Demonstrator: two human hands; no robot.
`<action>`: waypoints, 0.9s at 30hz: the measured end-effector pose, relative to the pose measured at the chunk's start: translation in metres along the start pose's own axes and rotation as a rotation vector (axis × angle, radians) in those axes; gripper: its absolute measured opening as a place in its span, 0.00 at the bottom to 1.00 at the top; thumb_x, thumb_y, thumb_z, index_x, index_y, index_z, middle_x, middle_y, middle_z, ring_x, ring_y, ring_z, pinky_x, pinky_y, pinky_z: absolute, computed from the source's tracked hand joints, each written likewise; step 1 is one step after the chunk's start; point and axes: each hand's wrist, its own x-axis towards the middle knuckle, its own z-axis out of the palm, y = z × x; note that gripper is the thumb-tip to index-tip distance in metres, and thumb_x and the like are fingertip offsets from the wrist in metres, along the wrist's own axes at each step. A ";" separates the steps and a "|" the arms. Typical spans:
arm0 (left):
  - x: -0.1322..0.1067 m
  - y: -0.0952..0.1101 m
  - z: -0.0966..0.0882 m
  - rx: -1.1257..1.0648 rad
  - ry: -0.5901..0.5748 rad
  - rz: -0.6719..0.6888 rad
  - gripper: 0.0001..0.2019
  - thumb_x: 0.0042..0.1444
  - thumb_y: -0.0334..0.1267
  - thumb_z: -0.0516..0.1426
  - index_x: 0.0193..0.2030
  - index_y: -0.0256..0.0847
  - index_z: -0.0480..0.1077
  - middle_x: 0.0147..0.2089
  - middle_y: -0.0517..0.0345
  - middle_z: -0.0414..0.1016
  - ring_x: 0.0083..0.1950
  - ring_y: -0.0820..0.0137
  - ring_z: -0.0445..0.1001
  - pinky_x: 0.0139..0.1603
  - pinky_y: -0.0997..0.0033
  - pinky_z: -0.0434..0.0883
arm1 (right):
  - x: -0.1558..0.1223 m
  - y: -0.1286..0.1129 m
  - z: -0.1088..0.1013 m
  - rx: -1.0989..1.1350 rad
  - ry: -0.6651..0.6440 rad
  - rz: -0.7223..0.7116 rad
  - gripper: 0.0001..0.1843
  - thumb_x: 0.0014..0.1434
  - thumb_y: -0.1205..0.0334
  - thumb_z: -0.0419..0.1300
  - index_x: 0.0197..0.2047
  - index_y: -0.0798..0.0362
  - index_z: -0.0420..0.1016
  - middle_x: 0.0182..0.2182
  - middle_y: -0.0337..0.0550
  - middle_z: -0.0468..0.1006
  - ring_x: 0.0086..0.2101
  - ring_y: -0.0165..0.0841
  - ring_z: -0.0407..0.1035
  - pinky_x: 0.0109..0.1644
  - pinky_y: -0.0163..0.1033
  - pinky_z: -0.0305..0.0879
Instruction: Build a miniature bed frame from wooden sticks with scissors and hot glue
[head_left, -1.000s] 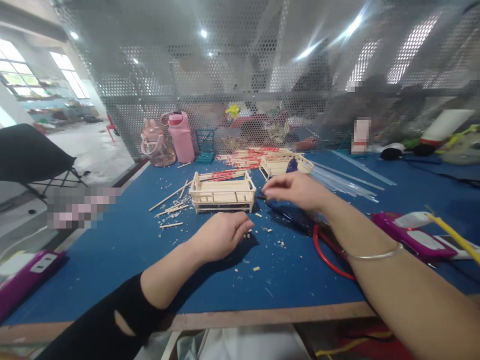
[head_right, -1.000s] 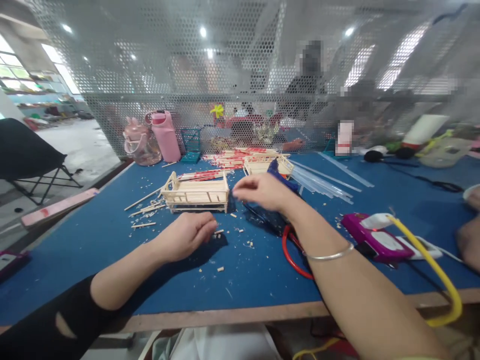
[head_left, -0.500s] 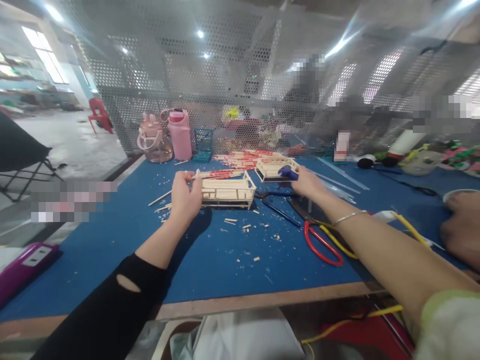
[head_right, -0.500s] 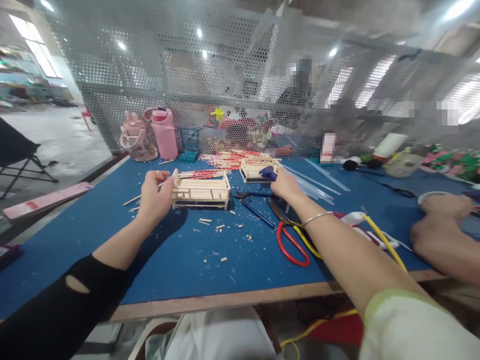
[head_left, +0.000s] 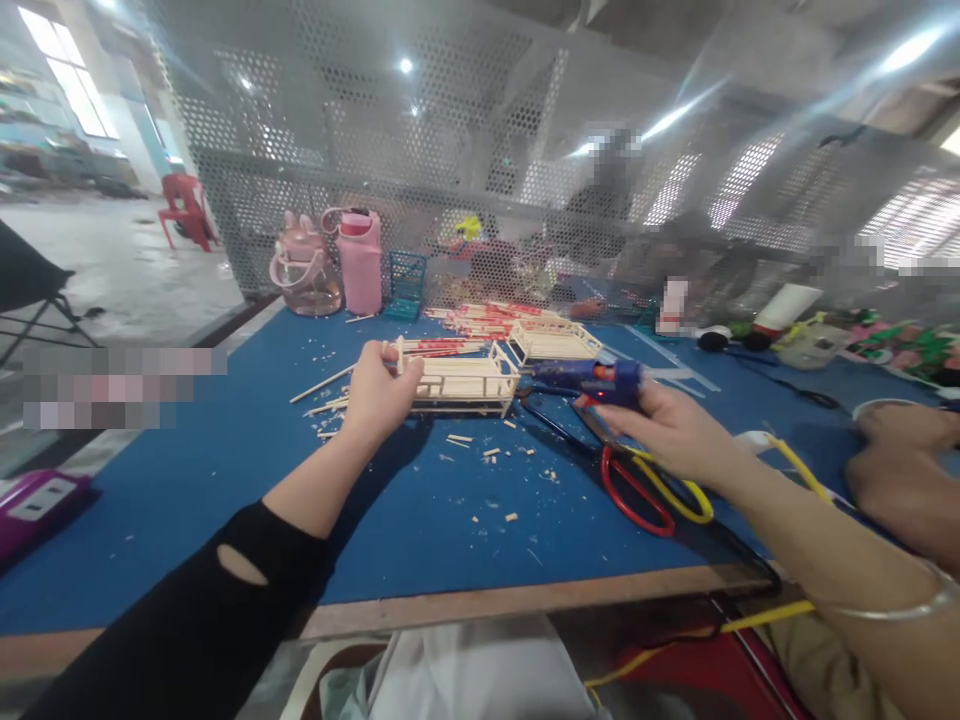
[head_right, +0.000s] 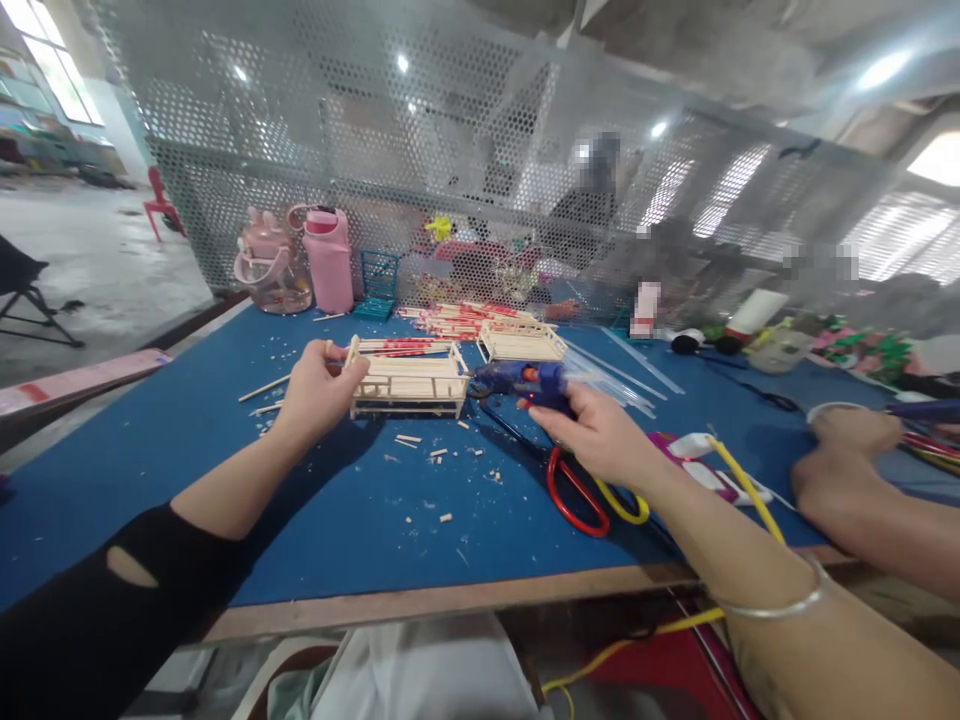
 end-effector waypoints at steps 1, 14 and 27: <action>0.000 0.000 0.000 0.001 0.005 0.002 0.11 0.48 0.37 0.57 0.29 0.44 0.55 0.23 0.66 0.63 0.25 0.71 0.63 0.29 0.71 0.59 | -0.003 -0.002 0.003 -0.016 0.000 -0.010 0.18 0.54 0.47 0.54 0.39 0.52 0.73 0.27 0.43 0.76 0.26 0.36 0.68 0.31 0.41 0.64; 0.000 -0.001 0.001 0.005 -0.001 0.010 0.11 0.48 0.37 0.57 0.29 0.43 0.55 0.24 0.66 0.63 0.26 0.72 0.63 0.30 0.71 0.59 | 0.004 -0.003 0.024 -0.151 0.025 -0.124 0.19 0.60 0.52 0.50 0.48 0.54 0.71 0.41 0.48 0.80 0.40 0.43 0.73 0.42 0.44 0.68; 0.001 -0.003 0.001 0.032 0.006 0.023 0.11 0.48 0.39 0.57 0.30 0.43 0.56 0.24 0.65 0.63 0.26 0.71 0.64 0.30 0.70 0.60 | 0.003 -0.005 0.020 -0.200 0.044 -0.147 0.21 0.61 0.52 0.49 0.53 0.52 0.70 0.43 0.47 0.79 0.43 0.44 0.72 0.45 0.46 0.67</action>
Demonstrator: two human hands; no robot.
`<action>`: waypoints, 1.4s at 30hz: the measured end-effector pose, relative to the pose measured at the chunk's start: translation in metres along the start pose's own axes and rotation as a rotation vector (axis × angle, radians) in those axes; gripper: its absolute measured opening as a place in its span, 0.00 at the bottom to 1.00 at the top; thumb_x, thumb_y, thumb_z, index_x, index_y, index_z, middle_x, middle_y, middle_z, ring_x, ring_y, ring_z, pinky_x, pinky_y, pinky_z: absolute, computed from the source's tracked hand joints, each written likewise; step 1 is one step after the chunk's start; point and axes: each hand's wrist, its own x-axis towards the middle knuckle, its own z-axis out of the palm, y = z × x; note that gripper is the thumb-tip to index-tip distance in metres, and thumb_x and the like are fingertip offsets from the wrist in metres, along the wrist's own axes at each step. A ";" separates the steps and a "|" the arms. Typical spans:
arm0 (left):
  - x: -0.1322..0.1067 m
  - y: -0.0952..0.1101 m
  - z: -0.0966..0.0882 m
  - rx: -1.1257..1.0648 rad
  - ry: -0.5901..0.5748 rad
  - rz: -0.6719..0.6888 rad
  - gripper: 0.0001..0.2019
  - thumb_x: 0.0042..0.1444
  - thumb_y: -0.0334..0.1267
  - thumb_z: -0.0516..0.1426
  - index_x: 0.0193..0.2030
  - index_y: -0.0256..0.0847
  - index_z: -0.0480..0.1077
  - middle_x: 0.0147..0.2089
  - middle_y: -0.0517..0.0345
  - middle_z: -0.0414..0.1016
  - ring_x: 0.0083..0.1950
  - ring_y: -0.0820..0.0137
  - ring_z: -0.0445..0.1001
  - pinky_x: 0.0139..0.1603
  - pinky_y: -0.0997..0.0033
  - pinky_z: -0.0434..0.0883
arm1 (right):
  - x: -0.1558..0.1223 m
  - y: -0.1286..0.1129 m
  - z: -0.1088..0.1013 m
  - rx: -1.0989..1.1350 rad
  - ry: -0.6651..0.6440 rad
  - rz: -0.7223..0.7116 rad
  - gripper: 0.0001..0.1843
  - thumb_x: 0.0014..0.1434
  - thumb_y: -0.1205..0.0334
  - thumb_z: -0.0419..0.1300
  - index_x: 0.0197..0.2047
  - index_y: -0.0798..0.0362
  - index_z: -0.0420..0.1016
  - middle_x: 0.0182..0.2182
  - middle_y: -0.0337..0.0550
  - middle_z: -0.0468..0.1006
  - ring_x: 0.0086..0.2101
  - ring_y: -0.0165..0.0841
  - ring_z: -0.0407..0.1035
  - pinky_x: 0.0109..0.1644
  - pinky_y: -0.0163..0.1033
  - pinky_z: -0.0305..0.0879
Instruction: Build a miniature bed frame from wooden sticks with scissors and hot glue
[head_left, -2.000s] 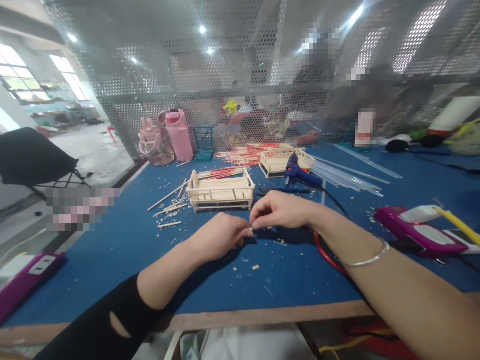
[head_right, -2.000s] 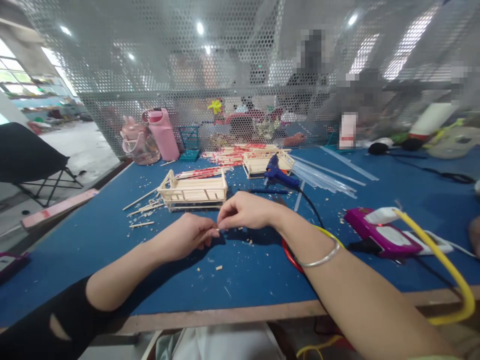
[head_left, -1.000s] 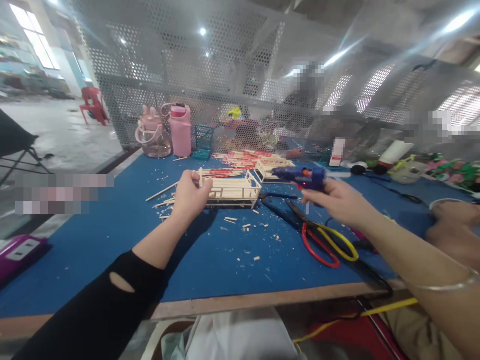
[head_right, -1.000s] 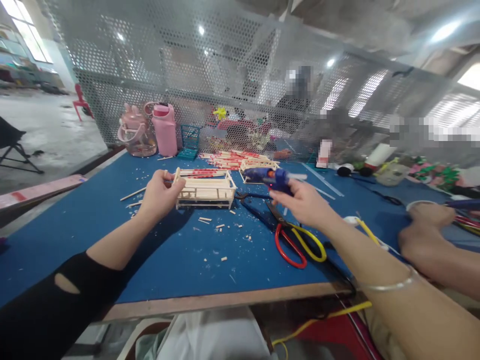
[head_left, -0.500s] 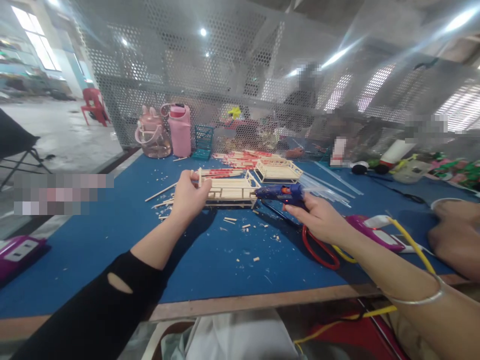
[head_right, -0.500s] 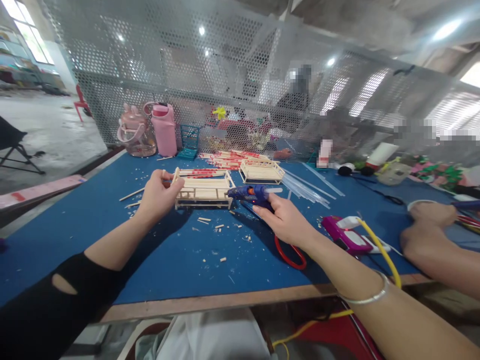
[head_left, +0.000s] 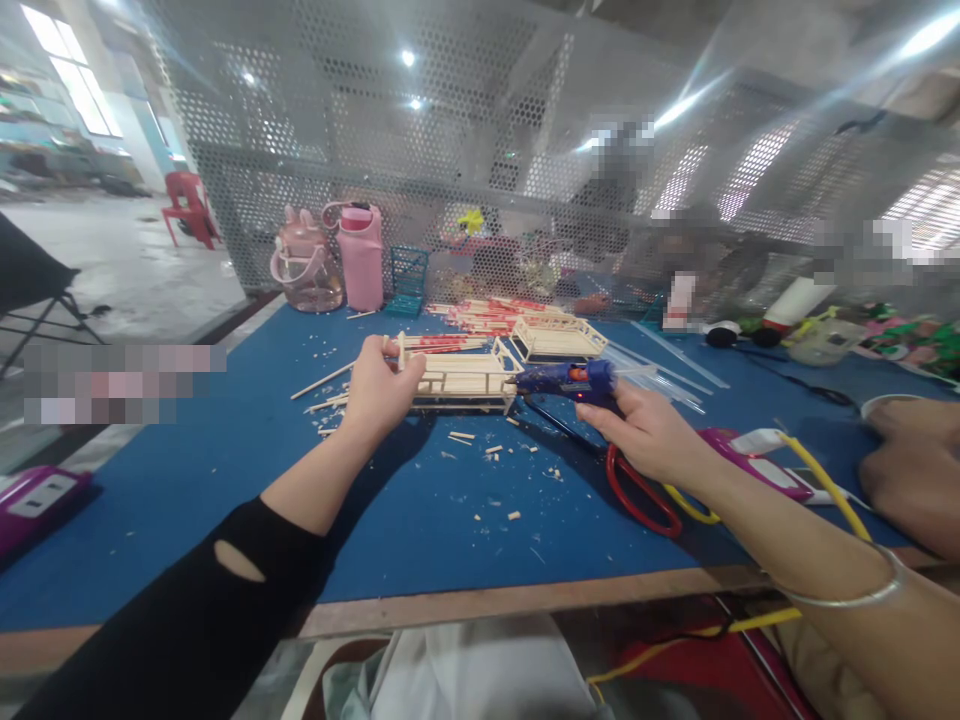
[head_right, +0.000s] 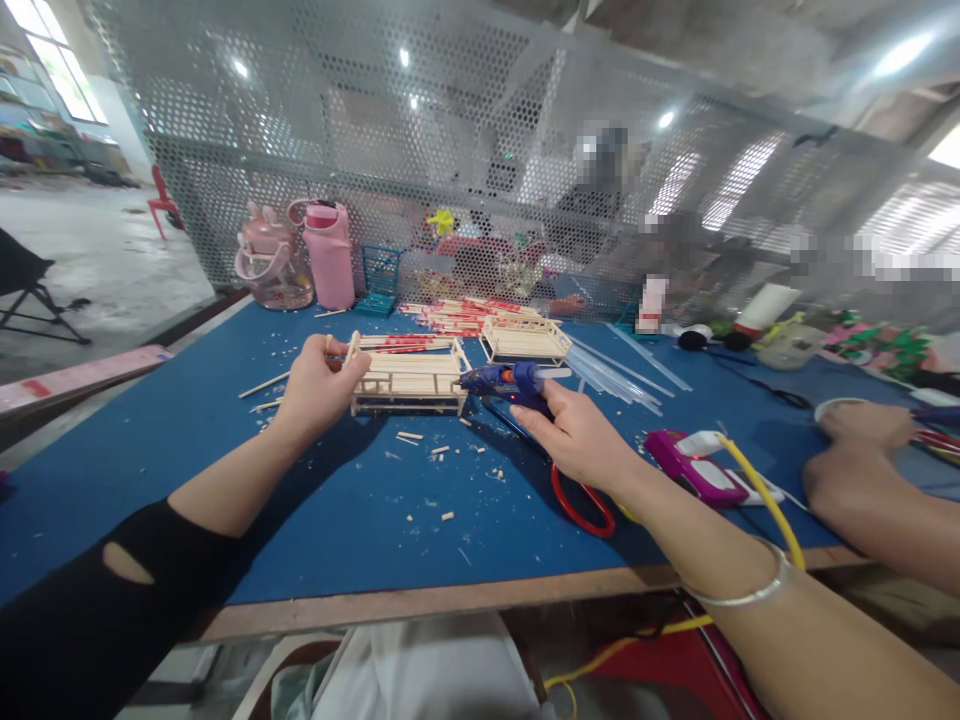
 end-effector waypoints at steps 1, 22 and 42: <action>0.000 0.000 0.000 0.001 -0.001 0.000 0.11 0.48 0.39 0.57 0.30 0.43 0.56 0.25 0.65 0.63 0.26 0.71 0.64 0.30 0.70 0.60 | 0.000 0.000 0.000 -0.009 0.001 0.001 0.21 0.61 0.52 0.49 0.53 0.52 0.70 0.42 0.47 0.79 0.42 0.44 0.72 0.44 0.46 0.68; 0.003 -0.002 -0.003 -0.030 0.137 0.045 0.09 0.58 0.38 0.47 0.26 0.44 0.56 0.26 0.60 0.64 0.32 0.67 0.65 0.35 0.67 0.62 | -0.003 0.039 -0.005 -0.344 0.176 -0.162 0.22 0.53 0.58 0.52 0.51 0.51 0.69 0.48 0.50 0.77 0.46 0.44 0.71 0.49 0.46 0.65; -0.041 0.020 0.014 0.576 -0.477 0.917 0.14 0.63 0.38 0.48 0.33 0.38 0.72 0.30 0.54 0.76 0.32 0.67 0.73 0.32 0.70 0.67 | 0.052 -0.019 0.014 -0.143 0.119 -0.638 0.13 0.60 0.62 0.51 0.38 0.53 0.77 0.32 0.44 0.80 0.35 0.36 0.72 0.43 0.43 0.62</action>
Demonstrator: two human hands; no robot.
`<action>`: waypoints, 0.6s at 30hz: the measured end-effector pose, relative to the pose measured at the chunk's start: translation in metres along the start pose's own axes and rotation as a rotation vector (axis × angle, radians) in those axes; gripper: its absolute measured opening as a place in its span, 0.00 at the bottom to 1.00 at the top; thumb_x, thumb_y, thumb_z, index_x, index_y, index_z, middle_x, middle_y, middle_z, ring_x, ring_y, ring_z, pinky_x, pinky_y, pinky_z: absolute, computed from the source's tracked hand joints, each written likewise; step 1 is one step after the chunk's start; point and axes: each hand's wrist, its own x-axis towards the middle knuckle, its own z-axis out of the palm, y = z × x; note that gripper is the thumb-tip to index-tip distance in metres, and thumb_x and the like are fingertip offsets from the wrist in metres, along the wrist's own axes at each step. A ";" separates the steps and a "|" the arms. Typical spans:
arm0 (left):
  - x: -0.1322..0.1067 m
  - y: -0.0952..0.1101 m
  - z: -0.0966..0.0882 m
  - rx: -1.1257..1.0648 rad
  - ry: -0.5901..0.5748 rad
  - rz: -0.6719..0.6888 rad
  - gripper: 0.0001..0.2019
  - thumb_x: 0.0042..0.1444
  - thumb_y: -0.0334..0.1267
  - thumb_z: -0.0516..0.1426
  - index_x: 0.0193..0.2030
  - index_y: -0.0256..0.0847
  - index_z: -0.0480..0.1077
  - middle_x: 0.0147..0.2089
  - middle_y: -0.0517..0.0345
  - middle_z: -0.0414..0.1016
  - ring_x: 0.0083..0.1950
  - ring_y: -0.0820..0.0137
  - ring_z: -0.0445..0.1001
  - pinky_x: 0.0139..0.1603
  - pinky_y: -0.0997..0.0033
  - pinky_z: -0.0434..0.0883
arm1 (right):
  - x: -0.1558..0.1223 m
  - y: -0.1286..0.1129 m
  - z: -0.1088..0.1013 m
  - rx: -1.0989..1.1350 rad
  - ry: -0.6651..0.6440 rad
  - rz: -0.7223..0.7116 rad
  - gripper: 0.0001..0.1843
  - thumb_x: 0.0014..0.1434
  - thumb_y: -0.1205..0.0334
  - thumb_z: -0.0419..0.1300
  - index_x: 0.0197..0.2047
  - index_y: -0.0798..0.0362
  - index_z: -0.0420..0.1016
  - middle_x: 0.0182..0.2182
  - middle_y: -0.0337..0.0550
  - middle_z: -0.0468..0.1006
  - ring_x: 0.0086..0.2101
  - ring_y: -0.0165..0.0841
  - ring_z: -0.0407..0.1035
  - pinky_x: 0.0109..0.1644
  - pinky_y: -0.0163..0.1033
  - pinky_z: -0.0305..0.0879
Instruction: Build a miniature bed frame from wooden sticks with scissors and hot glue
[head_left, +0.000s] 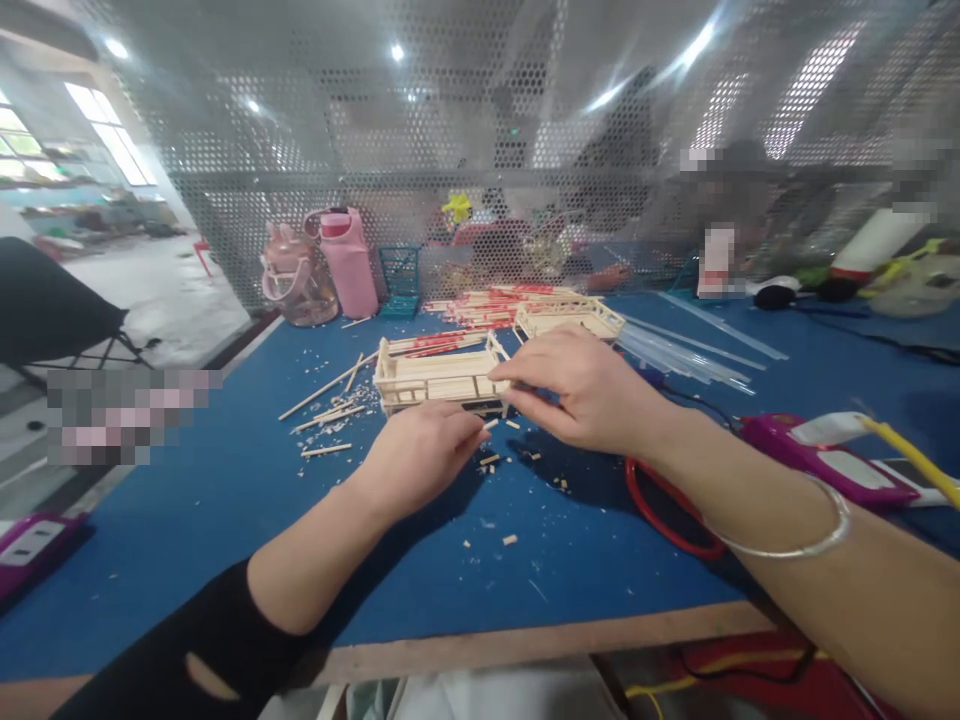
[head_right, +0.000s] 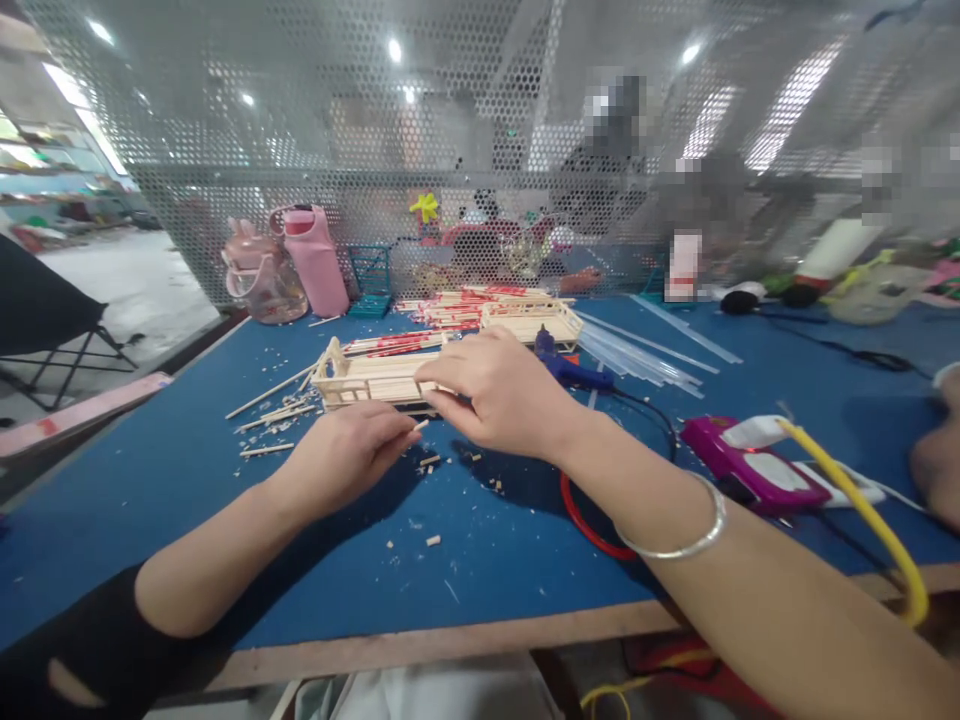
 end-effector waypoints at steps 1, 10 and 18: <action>0.000 0.003 0.000 -0.006 -0.013 0.010 0.14 0.63 0.38 0.48 0.33 0.38 0.72 0.31 0.54 0.76 0.32 0.68 0.73 0.32 0.70 0.67 | -0.001 0.001 0.002 0.009 -0.014 0.017 0.13 0.59 0.63 0.51 0.37 0.53 0.76 0.33 0.44 0.80 0.35 0.36 0.72 0.42 0.42 0.62; 0.000 -0.021 -0.014 -0.149 0.542 -0.415 0.15 0.61 0.40 0.45 0.28 0.41 0.66 0.29 0.56 0.72 0.33 0.68 0.70 0.36 0.68 0.67 | -0.057 0.085 0.004 -0.365 -0.575 0.887 0.25 0.45 0.70 0.56 0.49 0.56 0.69 0.45 0.55 0.75 0.40 0.42 0.71 0.33 0.39 0.62; 0.000 -0.043 -0.008 -0.202 0.472 -0.384 0.15 0.61 0.42 0.45 0.36 0.41 0.70 0.43 0.53 0.78 0.47 0.65 0.72 0.54 0.61 0.66 | -0.071 0.096 0.009 -0.385 -0.481 0.903 0.19 0.53 0.68 0.53 0.48 0.59 0.72 0.44 0.56 0.74 0.44 0.43 0.69 0.44 0.41 0.64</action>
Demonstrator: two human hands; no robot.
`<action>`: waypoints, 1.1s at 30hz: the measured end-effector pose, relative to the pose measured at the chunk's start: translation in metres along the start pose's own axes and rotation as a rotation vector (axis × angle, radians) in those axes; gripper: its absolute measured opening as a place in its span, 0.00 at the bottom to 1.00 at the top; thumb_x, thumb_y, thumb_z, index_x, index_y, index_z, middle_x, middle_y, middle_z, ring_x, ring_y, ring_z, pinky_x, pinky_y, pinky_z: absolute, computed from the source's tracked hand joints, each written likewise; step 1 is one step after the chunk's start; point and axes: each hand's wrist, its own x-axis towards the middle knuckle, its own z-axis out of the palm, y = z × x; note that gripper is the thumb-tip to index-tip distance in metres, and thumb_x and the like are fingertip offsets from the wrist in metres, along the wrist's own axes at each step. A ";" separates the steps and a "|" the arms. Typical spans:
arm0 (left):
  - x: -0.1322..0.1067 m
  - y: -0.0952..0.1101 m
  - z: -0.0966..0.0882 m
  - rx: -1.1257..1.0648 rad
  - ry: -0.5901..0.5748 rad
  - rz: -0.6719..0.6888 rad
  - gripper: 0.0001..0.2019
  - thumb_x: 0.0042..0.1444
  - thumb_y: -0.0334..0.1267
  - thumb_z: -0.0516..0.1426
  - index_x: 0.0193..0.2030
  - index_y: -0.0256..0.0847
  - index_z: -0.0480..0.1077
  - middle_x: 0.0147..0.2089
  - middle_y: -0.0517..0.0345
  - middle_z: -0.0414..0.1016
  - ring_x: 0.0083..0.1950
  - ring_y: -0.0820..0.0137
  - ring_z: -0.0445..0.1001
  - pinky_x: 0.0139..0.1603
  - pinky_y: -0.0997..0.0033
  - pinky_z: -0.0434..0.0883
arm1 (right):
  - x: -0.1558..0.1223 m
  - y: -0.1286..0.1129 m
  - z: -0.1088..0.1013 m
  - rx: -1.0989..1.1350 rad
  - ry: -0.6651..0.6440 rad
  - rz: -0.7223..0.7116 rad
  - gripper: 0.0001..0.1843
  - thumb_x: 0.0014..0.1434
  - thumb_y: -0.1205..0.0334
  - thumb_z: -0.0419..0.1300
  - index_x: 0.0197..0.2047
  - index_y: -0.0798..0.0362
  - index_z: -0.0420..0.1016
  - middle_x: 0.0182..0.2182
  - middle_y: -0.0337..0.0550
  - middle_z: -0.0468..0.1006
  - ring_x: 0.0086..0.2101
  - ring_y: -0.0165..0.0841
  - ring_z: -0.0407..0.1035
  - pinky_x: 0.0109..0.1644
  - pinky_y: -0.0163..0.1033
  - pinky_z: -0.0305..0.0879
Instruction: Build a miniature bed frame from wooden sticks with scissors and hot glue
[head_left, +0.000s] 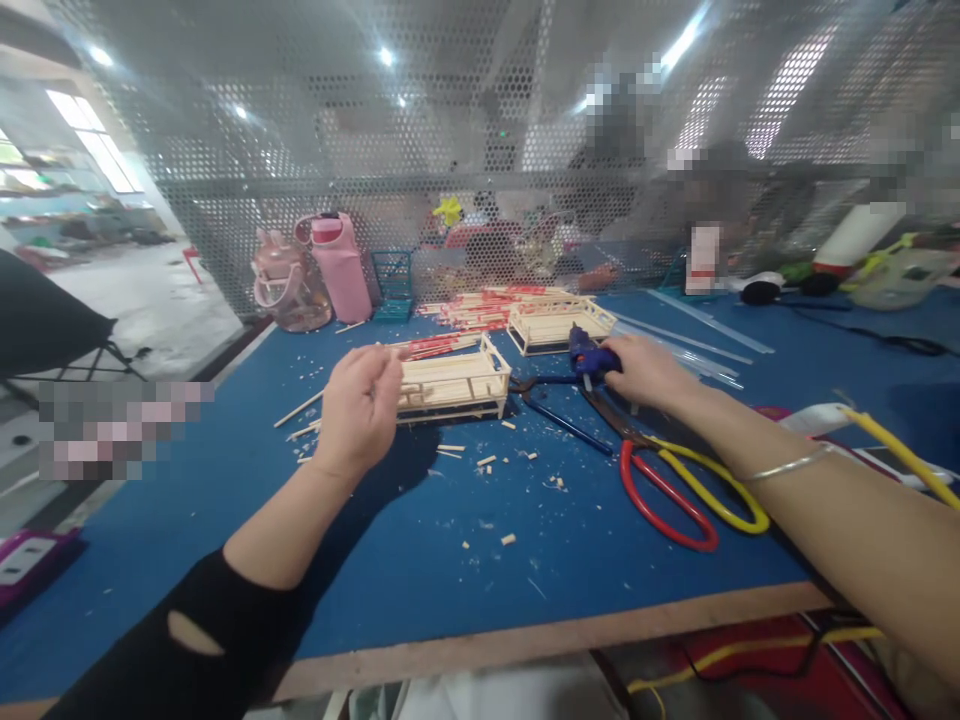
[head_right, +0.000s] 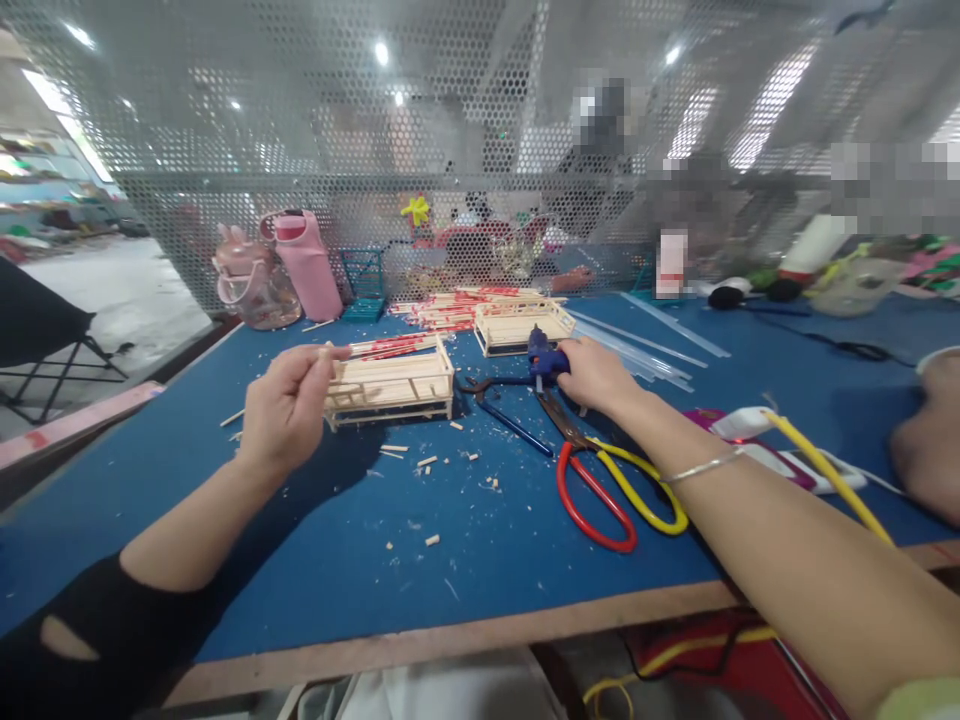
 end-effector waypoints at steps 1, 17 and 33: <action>-0.001 0.003 0.002 0.003 -0.051 0.069 0.15 0.62 0.41 0.44 0.37 0.41 0.70 0.45 0.53 0.78 0.50 0.65 0.72 0.58 0.59 0.63 | -0.003 -0.001 -0.004 0.025 0.047 -0.009 0.19 0.54 0.67 0.52 0.48 0.59 0.72 0.44 0.56 0.75 0.45 0.43 0.69 0.46 0.41 0.63; -0.001 0.014 0.007 0.104 -0.323 0.207 0.17 0.63 0.41 0.41 0.37 0.40 0.70 0.42 0.53 0.79 0.45 0.65 0.75 0.61 0.56 0.57 | -0.088 -0.038 -0.035 0.344 0.463 -0.630 0.17 0.60 0.60 0.51 0.50 0.56 0.70 0.41 0.50 0.80 0.39 0.39 0.75 0.39 0.42 0.71; -0.003 0.013 0.008 0.062 -0.289 0.193 0.15 0.62 0.40 0.44 0.39 0.42 0.71 0.44 0.54 0.79 0.45 0.64 0.75 0.60 0.57 0.59 | -0.088 -0.060 -0.009 0.205 0.499 -0.830 0.19 0.62 0.65 0.48 0.56 0.56 0.62 0.43 0.54 0.78 0.40 0.40 0.73 0.38 0.44 0.67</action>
